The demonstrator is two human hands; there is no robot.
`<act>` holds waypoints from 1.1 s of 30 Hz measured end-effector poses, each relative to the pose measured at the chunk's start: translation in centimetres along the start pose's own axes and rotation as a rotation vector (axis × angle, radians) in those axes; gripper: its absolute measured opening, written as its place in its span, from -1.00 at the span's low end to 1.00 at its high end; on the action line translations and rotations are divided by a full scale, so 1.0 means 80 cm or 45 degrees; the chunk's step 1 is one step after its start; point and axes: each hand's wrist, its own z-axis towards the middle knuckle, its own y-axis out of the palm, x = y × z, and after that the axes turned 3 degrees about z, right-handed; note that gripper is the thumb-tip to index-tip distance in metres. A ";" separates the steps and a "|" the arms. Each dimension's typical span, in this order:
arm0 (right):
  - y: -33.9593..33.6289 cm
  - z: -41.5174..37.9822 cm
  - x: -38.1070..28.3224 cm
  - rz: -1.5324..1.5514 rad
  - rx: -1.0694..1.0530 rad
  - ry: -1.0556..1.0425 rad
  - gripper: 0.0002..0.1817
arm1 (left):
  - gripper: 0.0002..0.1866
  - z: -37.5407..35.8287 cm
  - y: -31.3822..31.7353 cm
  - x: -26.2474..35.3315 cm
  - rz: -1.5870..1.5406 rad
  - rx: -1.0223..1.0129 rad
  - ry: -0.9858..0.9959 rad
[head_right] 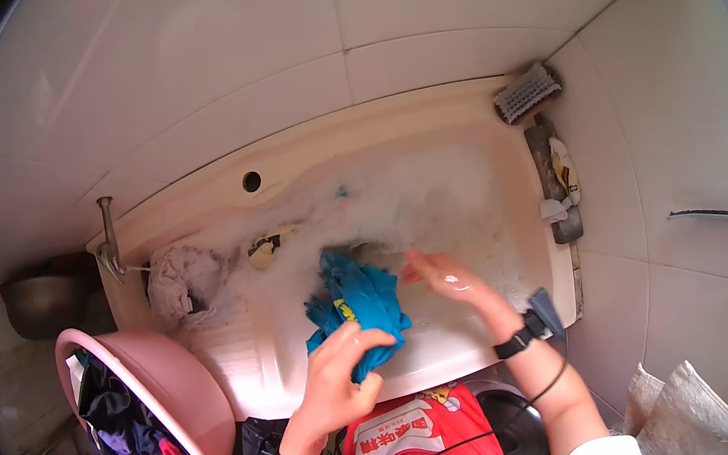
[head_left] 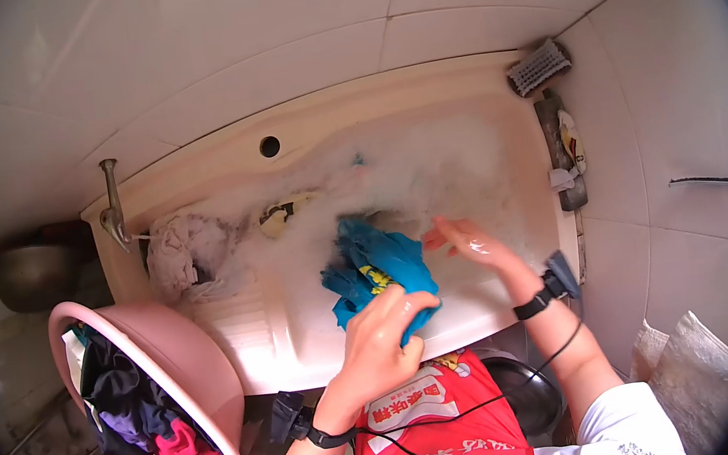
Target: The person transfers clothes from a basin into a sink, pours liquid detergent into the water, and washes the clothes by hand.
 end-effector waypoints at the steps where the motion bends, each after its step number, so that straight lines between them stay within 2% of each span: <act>1: 0.024 0.013 0.007 0.180 0.021 0.120 -0.55 | -0.56 0.000 0.001 0.003 0.021 -0.073 0.092; 2: 0.044 0.025 0.013 0.362 0.041 0.243 -0.56 | -0.55 0.000 0.001 0.006 0.042 -0.149 0.182; 3: 0.056 0.030 0.014 0.371 0.040 0.246 -0.56 | -0.54 0.000 -0.001 0.012 0.041 -0.189 0.217; 5: 0.073 0.037 0.014 -0.083 -0.138 -0.113 -0.58 | -0.55 -0.008 -0.009 0.013 0.078 -0.231 0.234; 6: 0.068 0.036 0.011 -0.073 -0.138 -0.112 -0.58 | -0.55 -0.013 -0.015 0.011 0.111 -0.257 0.256; 8: 0.043 0.020 -0.001 -0.290 0.301 -0.391 -0.63 | -0.57 -0.026 -0.035 0.003 0.121 -0.160 0.160; 10: 0.023 -0.024 -0.039 -0.280 0.651 -0.411 -0.68 | -0.56 -0.041 -0.056 -0.002 0.132 -0.008 0.021; 12: -0.002 -0.067 -0.061 -0.375 0.925 -0.628 -0.73 | -0.55 -0.048 -0.064 0.004 0.206 0.157 -0.092; 14: -0.018 -0.114 -0.077 -0.167 0.930 -0.728 -0.78 | -0.54 -0.043 -0.071 0.011 0.260 0.208 -0.042; 16: -0.019 -0.141 -0.089 -0.020 1.185 -0.966 -0.87 | -0.53 -0.039 -0.077 0.023 0.399 0.215 -0.309; 17: -0.021 -0.145 -0.085 -0.025 1.187 -0.968 -0.87 | -0.52 -0.045 -0.070 0.000 0.397 0.137 -0.347; 18: -0.025 -0.146 -0.077 -0.086 1.273 -0.899 -0.88 | -0.55 -0.052 -0.063 -0.030 0.286 0.017 -0.389; 19: -0.031 -0.146 -0.062 -0.146 1.358 -0.830 -0.86 | -0.58 -0.052 -0.054 -0.054 0.339 -0.006 -0.385; 20: -0.051 -0.139 -0.023 -0.434 1.310 -0.449 -0.86 | -0.61 -0.052 -0.045 -0.076 0.393 -0.032 -0.382; 22: -0.070 -0.110 0.029 -1.082 1.095 -0.107 -0.89 | -0.61 -0.056 -0.026 -0.121 0.544 -0.020 -0.365; 23: -0.072 -0.097 0.043 -1.086 1.097 -0.107 -0.89 | -0.61 -0.058 -0.014 -0.143 0.699 -0.003 -0.361; 24: -0.074 -0.085 0.055 -1.153 0.862 -0.029 -0.90 | -0.61 -0.055 0.005 -0.167 0.696 -0.001 -0.362; 25: -0.074 -0.076 0.065 -1.212 0.622 0.048 -0.81 | -0.55 -0.050 0.032 -0.188 0.881 -0.052 -0.347; 26: -0.073 -0.058 0.064 -1.248 0.651 -0.231 -0.61 | -0.48 -0.047 0.054 -0.194 1.064 -0.110 -0.337; 27: -0.070 -0.037 0.056 -1.269 0.670 -0.508 -0.41 | -0.37 -0.032 0.079 -0.186 1.006 -0.109 -0.336; 29: -0.057 -0.001 0.010 -1.689 0.428 -0.713 -0.02 | -0.17 0.004 0.126 -0.165 0.923 -0.174 -0.294; 30: -0.056 0.023 0.007 -1.686 0.424 -0.726 -0.02 | -0.08 0.014 0.138 -0.159 0.895 -0.243 -0.265; 32: -0.049 0.073 0.027 -1.766 -0.135 -0.877 0.10 | -0.06 0.017 0.150 -0.184 0.901 -0.315 -0.273; 33: -0.052 0.084 0.039 -1.814 -0.195 -0.911 0.10 | -0.04 0.015 0.154 -0.203 0.897 -0.393 -0.274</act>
